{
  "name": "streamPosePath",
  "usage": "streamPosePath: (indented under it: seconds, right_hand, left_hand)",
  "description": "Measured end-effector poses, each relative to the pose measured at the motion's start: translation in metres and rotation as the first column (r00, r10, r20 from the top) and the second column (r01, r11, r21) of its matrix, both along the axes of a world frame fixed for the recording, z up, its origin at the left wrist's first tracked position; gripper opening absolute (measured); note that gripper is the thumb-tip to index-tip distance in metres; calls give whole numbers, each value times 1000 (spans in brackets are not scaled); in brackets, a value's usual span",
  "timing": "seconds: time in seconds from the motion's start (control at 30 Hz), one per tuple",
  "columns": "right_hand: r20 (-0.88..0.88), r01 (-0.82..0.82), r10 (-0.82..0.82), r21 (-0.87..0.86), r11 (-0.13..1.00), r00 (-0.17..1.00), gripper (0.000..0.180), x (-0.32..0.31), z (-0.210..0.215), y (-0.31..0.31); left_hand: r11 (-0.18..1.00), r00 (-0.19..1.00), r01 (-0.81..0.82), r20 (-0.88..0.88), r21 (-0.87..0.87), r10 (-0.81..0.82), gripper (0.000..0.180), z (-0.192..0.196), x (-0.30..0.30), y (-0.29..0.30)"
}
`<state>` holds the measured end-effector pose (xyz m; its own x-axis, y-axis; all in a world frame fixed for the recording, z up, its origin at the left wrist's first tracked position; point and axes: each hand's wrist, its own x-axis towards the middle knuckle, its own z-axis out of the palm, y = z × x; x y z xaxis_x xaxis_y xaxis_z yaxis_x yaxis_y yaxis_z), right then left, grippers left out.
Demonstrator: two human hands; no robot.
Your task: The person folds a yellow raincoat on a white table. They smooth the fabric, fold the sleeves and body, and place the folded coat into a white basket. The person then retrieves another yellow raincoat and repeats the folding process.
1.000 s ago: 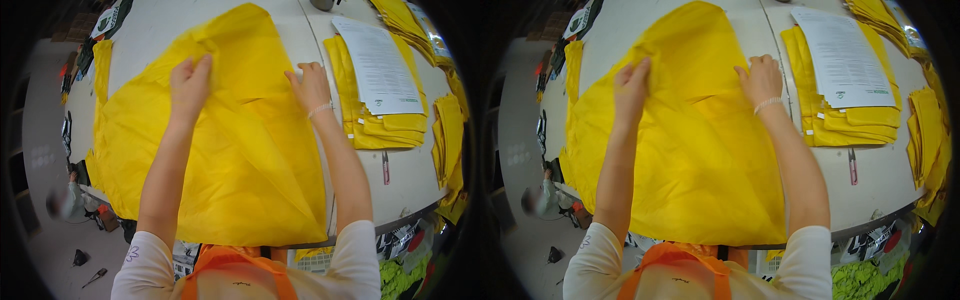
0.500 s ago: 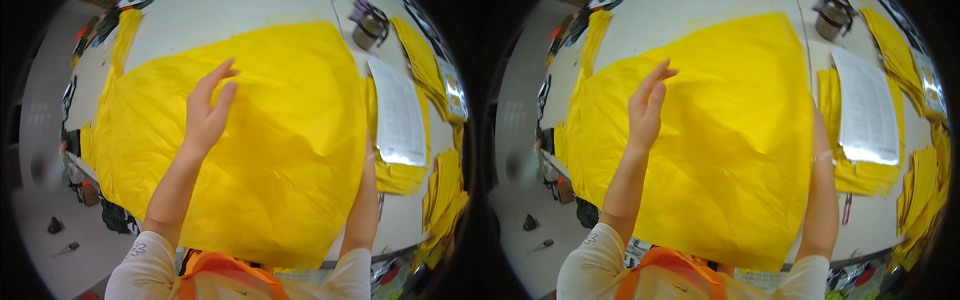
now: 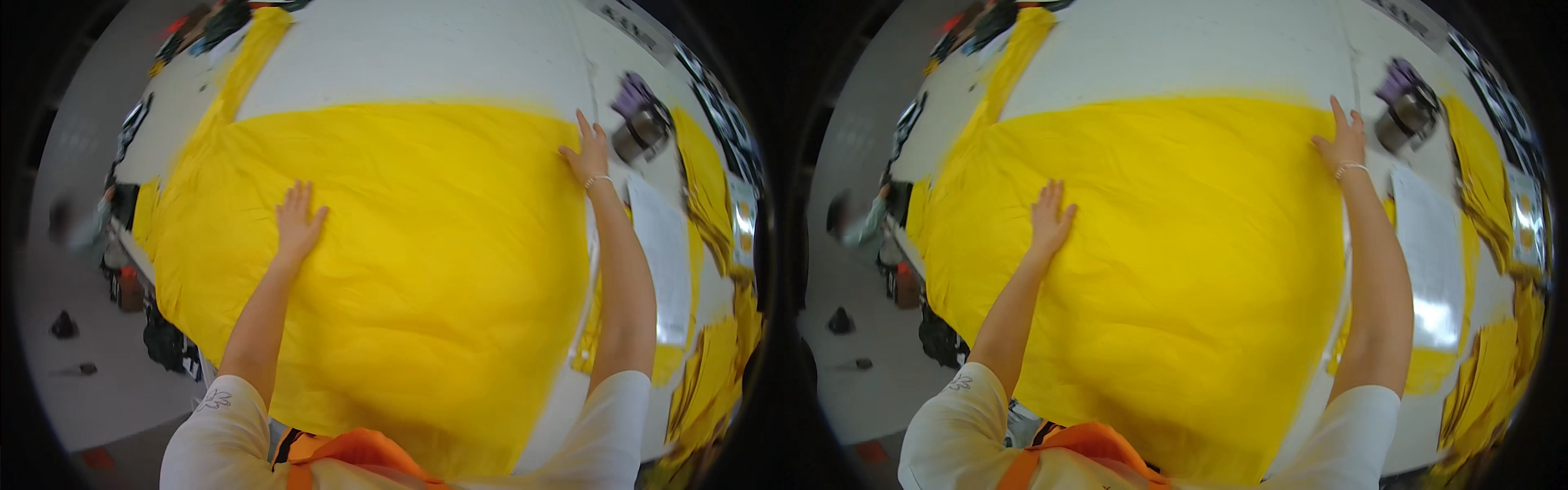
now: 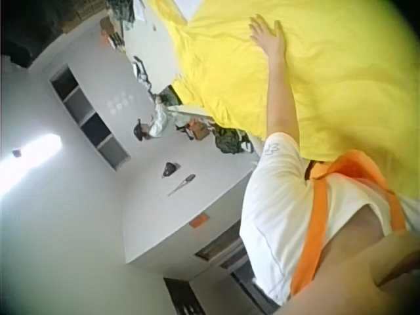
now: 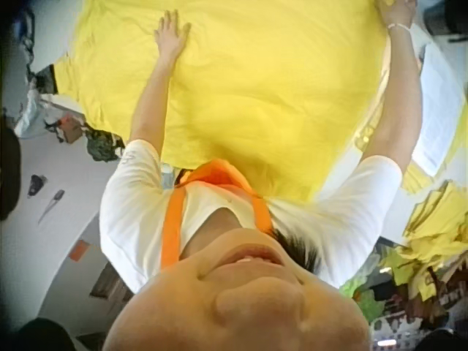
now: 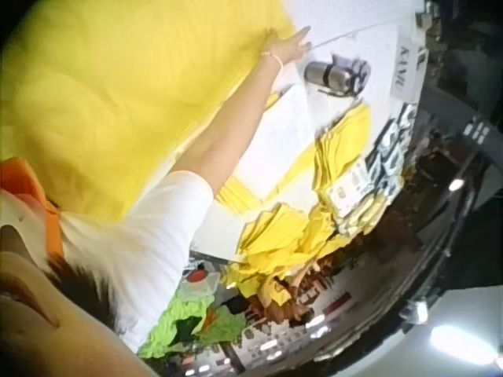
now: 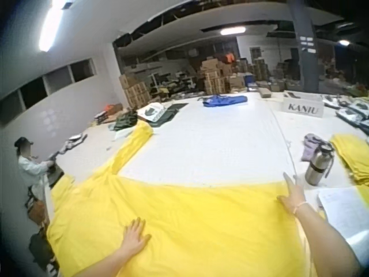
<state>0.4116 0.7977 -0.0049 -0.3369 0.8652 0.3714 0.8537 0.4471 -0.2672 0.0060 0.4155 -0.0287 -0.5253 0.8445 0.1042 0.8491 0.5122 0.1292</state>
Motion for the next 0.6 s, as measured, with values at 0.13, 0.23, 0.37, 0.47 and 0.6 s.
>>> streamPosePath:
  seconds: [0.13,0.23,0.37,0.47,0.6]
  right_hand:
    - [104,-58,93,-300,952,990,23,-20,-5,58]
    - [144,210,-184,-193,958,972,29,29,-24,122]
    - [437,249,-186,-93,964,880,29,38,-19,92]
    - [43,-289,298,-142,947,954,22,-39,22,-33]
    - [77,-638,657,-181,748,750,44,-102,9,-193]
  left_hand:
    - [1000,1000,-2,-14,-21,1,67,1,-2,0]
    - [999,999,52,-6,-14,-52,68,-1,2,5]
    - [999,1000,27,15,-30,-26,71,2,3,-13]
    - [999,999,39,30,0,-39,72,6,4,-15]
    - [998,991,-5,135,66,-3,71,2,8,-4]
